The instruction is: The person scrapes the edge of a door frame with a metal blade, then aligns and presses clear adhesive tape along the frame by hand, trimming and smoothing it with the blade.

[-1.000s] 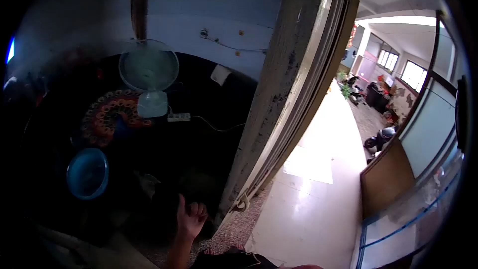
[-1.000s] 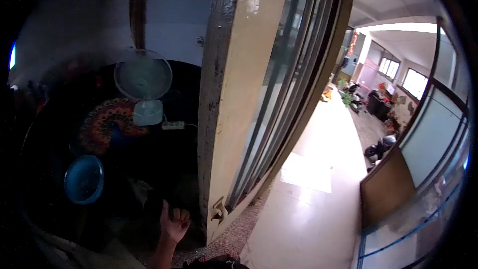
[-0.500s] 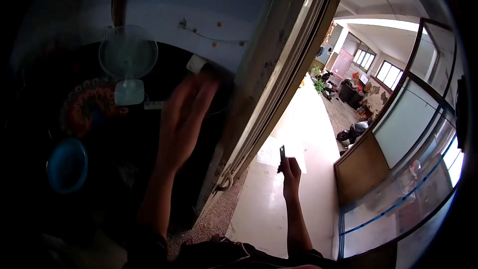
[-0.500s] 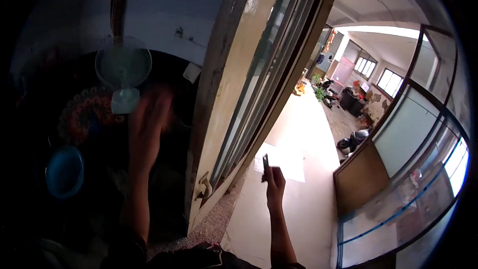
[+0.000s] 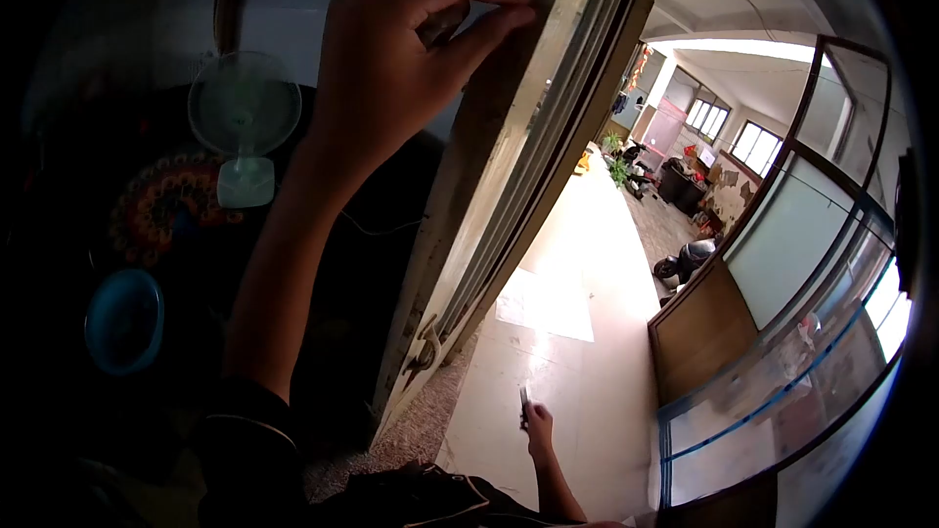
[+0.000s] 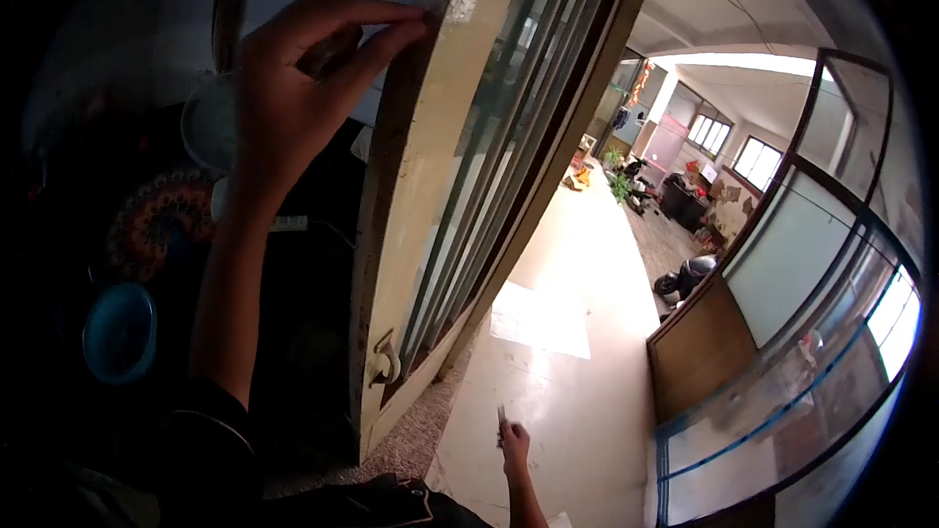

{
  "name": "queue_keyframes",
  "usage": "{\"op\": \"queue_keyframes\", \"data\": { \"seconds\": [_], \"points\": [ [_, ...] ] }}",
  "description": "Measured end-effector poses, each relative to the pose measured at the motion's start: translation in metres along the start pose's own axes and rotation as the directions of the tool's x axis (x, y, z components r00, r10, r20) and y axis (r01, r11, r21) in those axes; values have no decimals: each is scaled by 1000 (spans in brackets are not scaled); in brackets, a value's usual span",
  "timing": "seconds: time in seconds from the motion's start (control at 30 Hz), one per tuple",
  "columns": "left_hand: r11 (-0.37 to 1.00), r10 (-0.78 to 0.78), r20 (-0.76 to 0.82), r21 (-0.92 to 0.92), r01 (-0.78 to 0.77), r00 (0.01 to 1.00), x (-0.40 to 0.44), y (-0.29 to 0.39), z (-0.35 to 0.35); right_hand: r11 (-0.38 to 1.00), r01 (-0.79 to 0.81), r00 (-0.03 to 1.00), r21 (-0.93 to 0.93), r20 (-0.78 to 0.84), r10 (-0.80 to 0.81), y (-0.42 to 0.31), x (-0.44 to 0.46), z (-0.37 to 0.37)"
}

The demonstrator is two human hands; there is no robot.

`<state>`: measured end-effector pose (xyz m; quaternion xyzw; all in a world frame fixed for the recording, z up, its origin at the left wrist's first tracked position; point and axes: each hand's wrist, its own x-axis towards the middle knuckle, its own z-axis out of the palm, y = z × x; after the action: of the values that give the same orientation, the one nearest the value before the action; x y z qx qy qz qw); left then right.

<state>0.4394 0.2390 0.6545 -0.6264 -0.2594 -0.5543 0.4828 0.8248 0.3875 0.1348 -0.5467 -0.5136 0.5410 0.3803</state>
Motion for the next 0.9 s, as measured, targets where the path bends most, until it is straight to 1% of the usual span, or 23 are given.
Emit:
{"op": "queue_keyframes", "data": {
  "seconds": [0.03,0.13,0.17,0.2,0.23,0.3,0.33,0.37,0.4,0.43,0.47,0.5,0.53,0.57,0.6,0.63,0.67,0.7,0.73,0.77,0.8,0.83,0.9],
  "points": [
    [1000,2,3,-4,-2,1000,1,0,1,995,-101,994,-8,-47,100,25,-5,-13],
    [997,58,-3,55,-58,998,7,1,3,956,-293,953,-16,-78,291,108,-19,-51],
    [1000,9,22,21,-9,1000,8,2,1,928,-371,926,-29,-87,367,129,-26,-58],
    [999,-41,51,-11,42,998,8,4,1,913,-407,910,30,-74,409,148,-34,-66],
    [999,-40,56,-11,41,998,9,2,5,892,-444,891,87,-60,449,165,-45,-72],
    [986,-63,-15,-156,59,998,10,-2,15,856,-515,850,48,-104,517,191,-63,-77],
    [987,-61,-11,-152,58,998,15,-3,14,844,-387,901,-373,45,432,261,-47,-105],
    [958,-193,13,-215,191,981,22,-2,10,613,-51,923,-788,197,330,327,-33,-130],
    [908,-318,44,-273,317,947,30,-1,7,324,258,915,-910,338,221,383,-21,-152],
    [912,-310,48,-268,312,949,37,-6,6,311,305,915,-900,367,166,388,-24,-153],
    [928,-233,12,-295,226,972,45,-12,5,292,350,912,-890,395,110,390,-28,-153],
    [937,-155,-22,-320,140,988,52,-15,4,248,430,896,-868,444,5,393,-35,-151],
    [934,-189,-44,-317,166,981,56,-3,1,177,344,896,-922,379,232,385,-34,-143],
    [930,-223,-67,-315,192,973,60,10,-2,188,353,890,-916,391,235,383,-29,-139],
    [872,-228,35,-437,220,973,58,17,-11,240,300,895,-923,360,263,369,-34,-131],
    [851,-270,133,-431,301,954,53,15,-22,384,175,908,-907,300,294,352,-36,-119],
    [828,-310,230,-411,381,922,48,13,-32,643,-81,908,-762,209,362,335,-43,-109],
    [806,-346,324,-378,456,880,42,11,-43,856,-441,866,-269,125,485,312,-51,-94],
    [877,-413,252,-151,457,875,22,11,-43,850,-527,843,0,125,523,300,-59,-85],
    [893,-449,167,85,441,878,7,10,-43,821,-560,828,110,115,549,288,-63,-72],
    [965,-239,224,166,205,945,0,11,-40,822,-567,823,48,34,566,273,-64,-61],
    [964,-239,250,178,198,938,-2,22,-34,814,-581,813,-13,-48,580,255,-66,-48],
    [918,-392,309,193,347,866,-6,42,-18,811,-580,814,-74,-27,580,247,-58,-38]
  ]
}}
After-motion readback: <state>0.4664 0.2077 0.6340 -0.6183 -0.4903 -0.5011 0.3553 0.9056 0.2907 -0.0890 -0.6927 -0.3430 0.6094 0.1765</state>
